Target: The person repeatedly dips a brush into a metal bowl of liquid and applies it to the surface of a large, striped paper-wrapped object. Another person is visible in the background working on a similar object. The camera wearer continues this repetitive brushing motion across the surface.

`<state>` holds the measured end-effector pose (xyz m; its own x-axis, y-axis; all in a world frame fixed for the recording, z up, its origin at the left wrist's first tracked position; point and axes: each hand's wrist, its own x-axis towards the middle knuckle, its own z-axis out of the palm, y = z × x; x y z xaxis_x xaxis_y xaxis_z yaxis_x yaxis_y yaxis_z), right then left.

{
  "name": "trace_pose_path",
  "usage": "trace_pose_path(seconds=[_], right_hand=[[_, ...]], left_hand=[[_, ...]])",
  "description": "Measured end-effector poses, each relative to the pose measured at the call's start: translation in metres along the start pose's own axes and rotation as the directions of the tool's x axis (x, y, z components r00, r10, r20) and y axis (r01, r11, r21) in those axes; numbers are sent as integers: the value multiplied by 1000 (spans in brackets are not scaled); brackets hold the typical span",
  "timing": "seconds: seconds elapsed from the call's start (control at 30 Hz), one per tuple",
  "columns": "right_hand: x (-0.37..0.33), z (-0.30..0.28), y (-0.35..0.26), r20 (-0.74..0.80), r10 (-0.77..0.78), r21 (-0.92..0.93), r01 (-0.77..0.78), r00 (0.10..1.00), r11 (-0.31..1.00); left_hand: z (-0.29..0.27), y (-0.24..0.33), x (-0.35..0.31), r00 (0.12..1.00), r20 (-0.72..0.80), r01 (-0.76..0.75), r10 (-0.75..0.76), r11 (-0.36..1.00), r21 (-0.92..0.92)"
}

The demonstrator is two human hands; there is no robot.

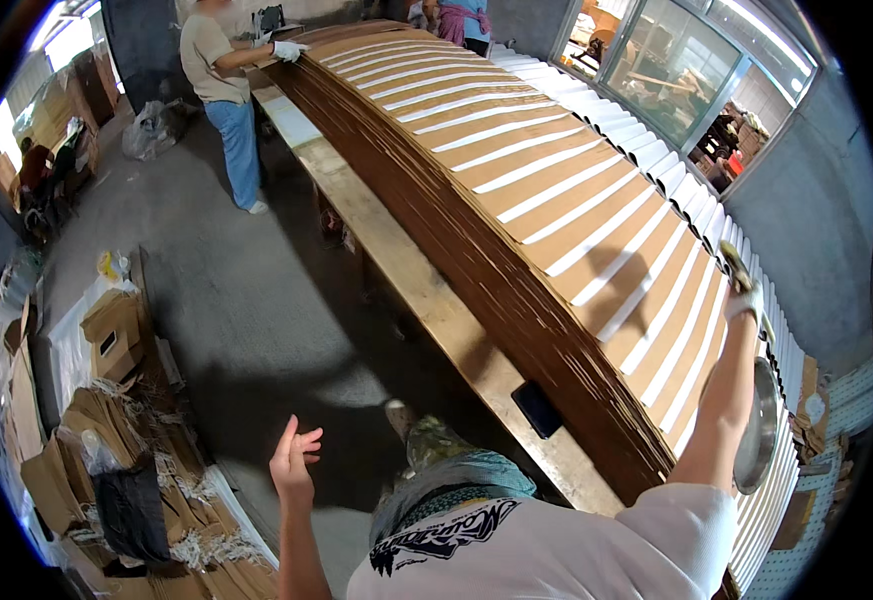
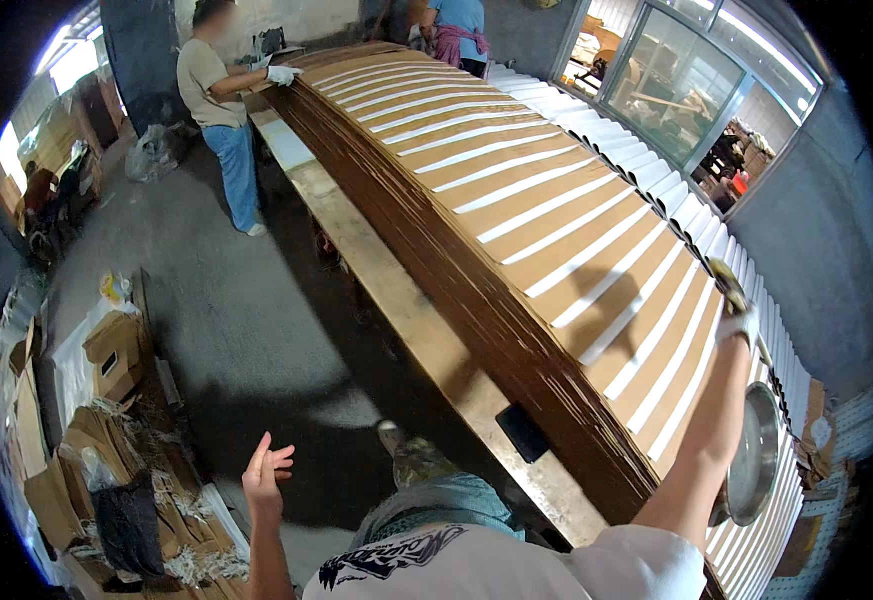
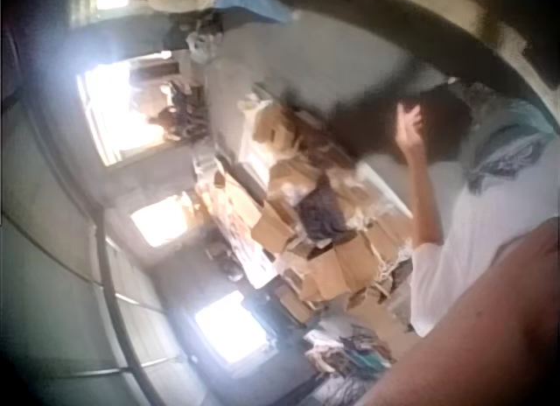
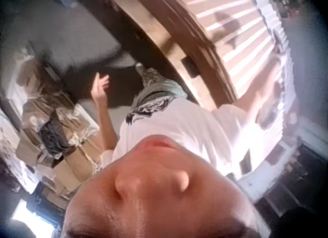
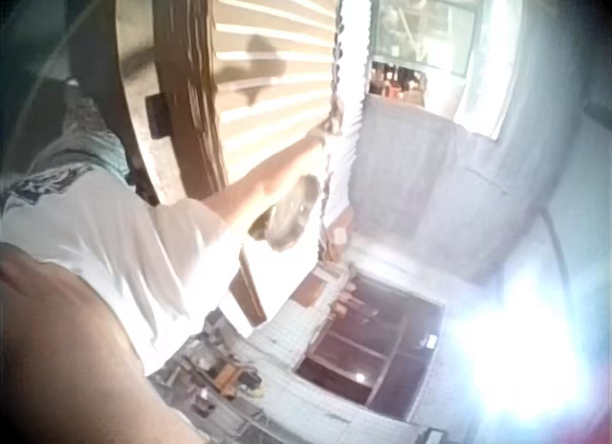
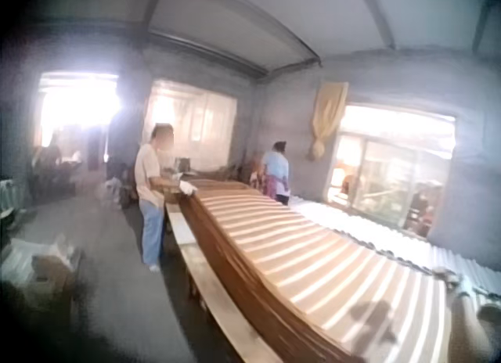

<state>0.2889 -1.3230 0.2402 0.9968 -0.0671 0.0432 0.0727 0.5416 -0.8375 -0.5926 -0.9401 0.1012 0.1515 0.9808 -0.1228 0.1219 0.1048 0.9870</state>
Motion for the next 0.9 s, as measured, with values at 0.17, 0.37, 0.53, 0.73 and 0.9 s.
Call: trace_pose_path(seconds=[0.17, 0.37, 0.53, 0.73, 0.9], right_hand=[[-15, 162, 133, 309, 184, 61, -213, 933, 975], [-105, 324, 276, 214, 327, 135, -360, 920, 923], [-109, 377, 335, 108, 373, 73, -382, 921, 921], [-109, 428, 337, 195, 333, -224, -289, 923, 931], [-173, 493, 337, 127, 274, -481, -182, 953, 858]], left_hand=[[-4, 13, 72, 998, -26, -56, 60, 989, 136], [10, 59, 186, 977, -206, 85, -52, 984, 155], [30, 90, 290, 991, -125, 67, -39, 971, 231], [83, 89, 413, 964, 212, 93, -161, 951, 295], [185, 94, 522, 742, 640, -393, 202, 903, 171]])
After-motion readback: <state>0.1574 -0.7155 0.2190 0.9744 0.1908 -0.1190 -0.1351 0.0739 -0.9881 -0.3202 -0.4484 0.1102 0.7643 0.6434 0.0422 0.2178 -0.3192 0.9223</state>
